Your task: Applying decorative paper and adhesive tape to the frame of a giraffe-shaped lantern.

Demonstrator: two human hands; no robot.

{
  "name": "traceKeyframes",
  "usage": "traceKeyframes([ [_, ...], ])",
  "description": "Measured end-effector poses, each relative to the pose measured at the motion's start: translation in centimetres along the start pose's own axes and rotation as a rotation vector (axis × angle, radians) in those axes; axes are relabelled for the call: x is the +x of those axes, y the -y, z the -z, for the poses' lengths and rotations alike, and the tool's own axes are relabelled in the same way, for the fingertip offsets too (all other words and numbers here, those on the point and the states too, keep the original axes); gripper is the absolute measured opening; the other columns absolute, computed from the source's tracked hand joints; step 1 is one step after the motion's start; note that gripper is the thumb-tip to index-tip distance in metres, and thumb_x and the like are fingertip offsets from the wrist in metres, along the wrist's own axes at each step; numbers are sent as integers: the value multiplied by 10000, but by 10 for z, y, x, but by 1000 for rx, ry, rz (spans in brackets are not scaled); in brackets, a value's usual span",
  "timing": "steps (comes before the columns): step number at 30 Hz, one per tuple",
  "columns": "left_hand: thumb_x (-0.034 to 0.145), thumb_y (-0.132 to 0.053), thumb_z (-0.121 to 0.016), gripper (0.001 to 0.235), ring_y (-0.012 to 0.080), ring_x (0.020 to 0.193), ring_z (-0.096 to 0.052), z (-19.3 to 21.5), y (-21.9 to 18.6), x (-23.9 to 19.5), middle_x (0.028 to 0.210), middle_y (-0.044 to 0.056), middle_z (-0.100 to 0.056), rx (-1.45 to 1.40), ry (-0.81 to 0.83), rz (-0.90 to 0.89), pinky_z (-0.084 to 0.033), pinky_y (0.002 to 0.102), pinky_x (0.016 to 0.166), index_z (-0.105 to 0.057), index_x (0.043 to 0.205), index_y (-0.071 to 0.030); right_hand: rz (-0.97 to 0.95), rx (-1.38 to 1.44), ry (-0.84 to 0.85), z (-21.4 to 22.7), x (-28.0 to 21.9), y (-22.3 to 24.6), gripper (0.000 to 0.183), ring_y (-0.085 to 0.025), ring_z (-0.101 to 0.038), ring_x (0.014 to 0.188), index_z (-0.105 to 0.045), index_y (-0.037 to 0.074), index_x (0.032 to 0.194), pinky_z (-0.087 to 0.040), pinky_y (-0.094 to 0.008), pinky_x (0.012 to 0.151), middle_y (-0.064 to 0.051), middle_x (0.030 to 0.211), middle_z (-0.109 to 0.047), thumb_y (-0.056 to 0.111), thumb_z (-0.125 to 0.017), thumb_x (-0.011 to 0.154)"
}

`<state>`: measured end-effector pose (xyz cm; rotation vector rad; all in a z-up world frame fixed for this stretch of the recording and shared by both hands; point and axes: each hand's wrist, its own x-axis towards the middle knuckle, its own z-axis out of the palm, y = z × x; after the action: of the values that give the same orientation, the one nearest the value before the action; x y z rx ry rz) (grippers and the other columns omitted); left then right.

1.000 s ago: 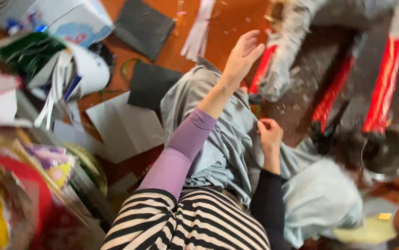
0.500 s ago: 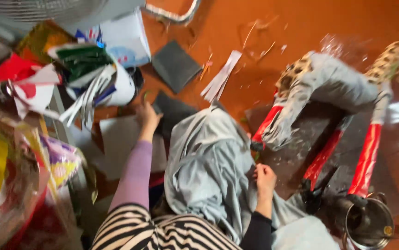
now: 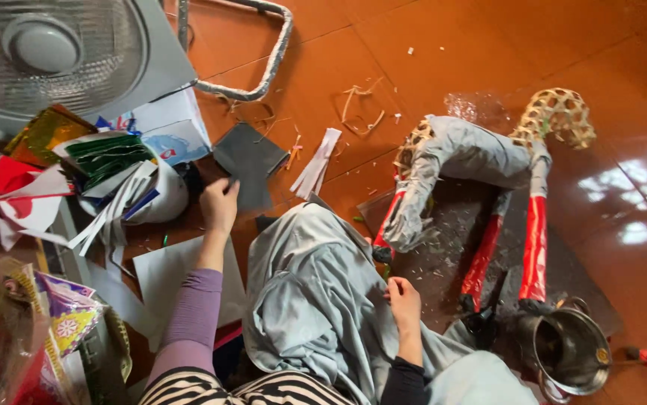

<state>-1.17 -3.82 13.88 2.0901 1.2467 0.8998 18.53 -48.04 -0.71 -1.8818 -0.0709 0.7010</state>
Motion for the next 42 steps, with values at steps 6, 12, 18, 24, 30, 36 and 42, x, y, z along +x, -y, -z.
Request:
traceKeyframes([
  [6,940,-292,-837,382,192,675,-531,-14,-155,-28,691,170,-651,-180,386,-133,-448,392,635,-737,822,57,90,254,94,10,-14,15,301,-141,-667,799,-720,1,1154,-537,-297,702,-82,939,-732,255,-656,1006],
  [12,957,-129,-754,292,71,977,-649,-53,-216,-134,1073,-2,-735,-1017,1527,30,-534,260,918,-717,1214,4,133,953,490,45,-47,37,612,-227,-609,1259,-510,51,1458,-488,-392,1034,-116,1409,-621,410,-586,968],
  [18,1021,-79,-751,273,101,1026,-641,-89,-170,-200,1118,11,-704,-1199,1439,326,-514,267,938,-631,1240,33,67,941,242,77,-52,11,427,-196,-654,1098,-600,-9,1373,-523,-358,941,-92,1268,-686,215,-646,1012],
  [24,922,-74,-682,298,158,1014,-707,-85,-148,-219,1135,40,-745,-996,1283,793,-592,318,897,-659,1218,-44,73,527,121,108,-49,35,336,-128,-676,922,-673,0,1249,-538,-278,818,-40,1083,-738,81,-718,926],
  [30,961,-348,-597,411,282,1032,-713,-89,-143,-216,1166,98,-734,-1064,1441,1391,-571,491,894,-646,1257,-67,58,9,185,103,-40,40,461,-142,-669,993,-649,-43,1326,-543,-298,875,-85,1145,-749,87,-727,891],
  [36,1031,-331,-554,382,272,1151,-678,-140,-115,-207,1262,69,-707,-1253,1255,1315,-523,472,1058,-610,1332,-103,38,25,245,89,23,49,616,-145,-647,1074,-517,-6,1436,-530,-295,923,-78,1233,-710,69,-745,869],
  [42,1040,-409,-483,490,328,1218,-621,-161,-138,-164,1324,138,-661,-1268,1176,1394,-492,519,1061,-582,1365,-56,15,144,178,63,46,113,525,-137,-622,971,-588,21,1418,-520,-300,834,-81,1175,-708,18,-721,910],
])
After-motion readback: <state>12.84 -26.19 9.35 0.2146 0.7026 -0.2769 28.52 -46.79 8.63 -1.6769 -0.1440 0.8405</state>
